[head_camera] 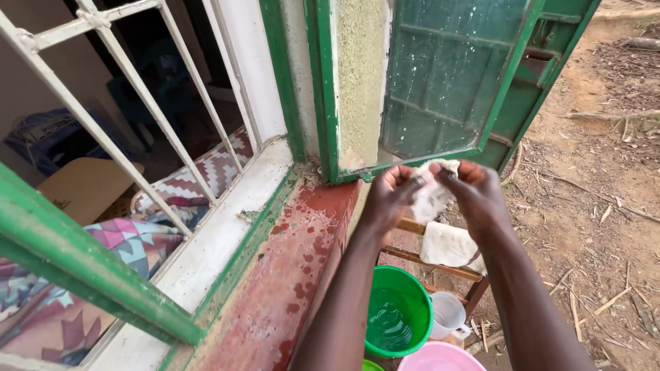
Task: Cleaning and wiping window panes with a cloth and soapy water.
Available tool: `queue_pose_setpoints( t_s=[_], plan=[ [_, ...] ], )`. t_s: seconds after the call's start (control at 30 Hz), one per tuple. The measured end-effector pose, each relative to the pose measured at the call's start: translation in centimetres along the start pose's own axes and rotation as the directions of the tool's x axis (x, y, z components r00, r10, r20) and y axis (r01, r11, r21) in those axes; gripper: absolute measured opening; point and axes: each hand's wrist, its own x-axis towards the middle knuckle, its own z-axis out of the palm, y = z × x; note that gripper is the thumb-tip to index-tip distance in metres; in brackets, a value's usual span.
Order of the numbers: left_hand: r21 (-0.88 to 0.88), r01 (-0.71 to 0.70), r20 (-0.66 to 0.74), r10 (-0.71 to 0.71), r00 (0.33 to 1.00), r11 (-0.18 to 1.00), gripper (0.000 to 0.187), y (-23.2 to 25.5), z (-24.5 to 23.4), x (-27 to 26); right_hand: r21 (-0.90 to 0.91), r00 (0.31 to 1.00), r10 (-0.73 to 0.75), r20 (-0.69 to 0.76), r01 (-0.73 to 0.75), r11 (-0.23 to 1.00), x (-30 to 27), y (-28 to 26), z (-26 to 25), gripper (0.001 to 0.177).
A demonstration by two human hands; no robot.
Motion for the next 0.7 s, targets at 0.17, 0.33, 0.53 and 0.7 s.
queue_pose_setpoints(
  t_s=[0.17,0.33,0.53,0.7],
  plan=[
    [0.054,0.034,-0.044,-0.031,0.999,0.998,0.018,5.2,0.4,2.5,-0.031,0.989,-0.083,0.12,0.088,0.996,1.9,-4.7,-1.0,0.021],
    [0.483,-0.209,0.129,0.167,0.978,0.85,0.013,6.9,0.1,5.5,0.307,0.973,0.014,0.231,-0.087,0.948,4.0,-6.6,-1.6,0.025],
    [0.171,-0.06,0.049,0.053,0.997,0.983,0.013,10.4,1.3,4.9,0.126,0.991,0.038,0.131,-0.055,0.991,6.0,-6.2,-3.5,0.023],
    [0.314,0.113,-0.102,-0.085,0.991,0.943,0.018,8.9,2.4,5.6,0.332,0.958,0.047,0.284,-0.144,0.932,6.3,-7.2,-5.0,0.022]
  ],
)
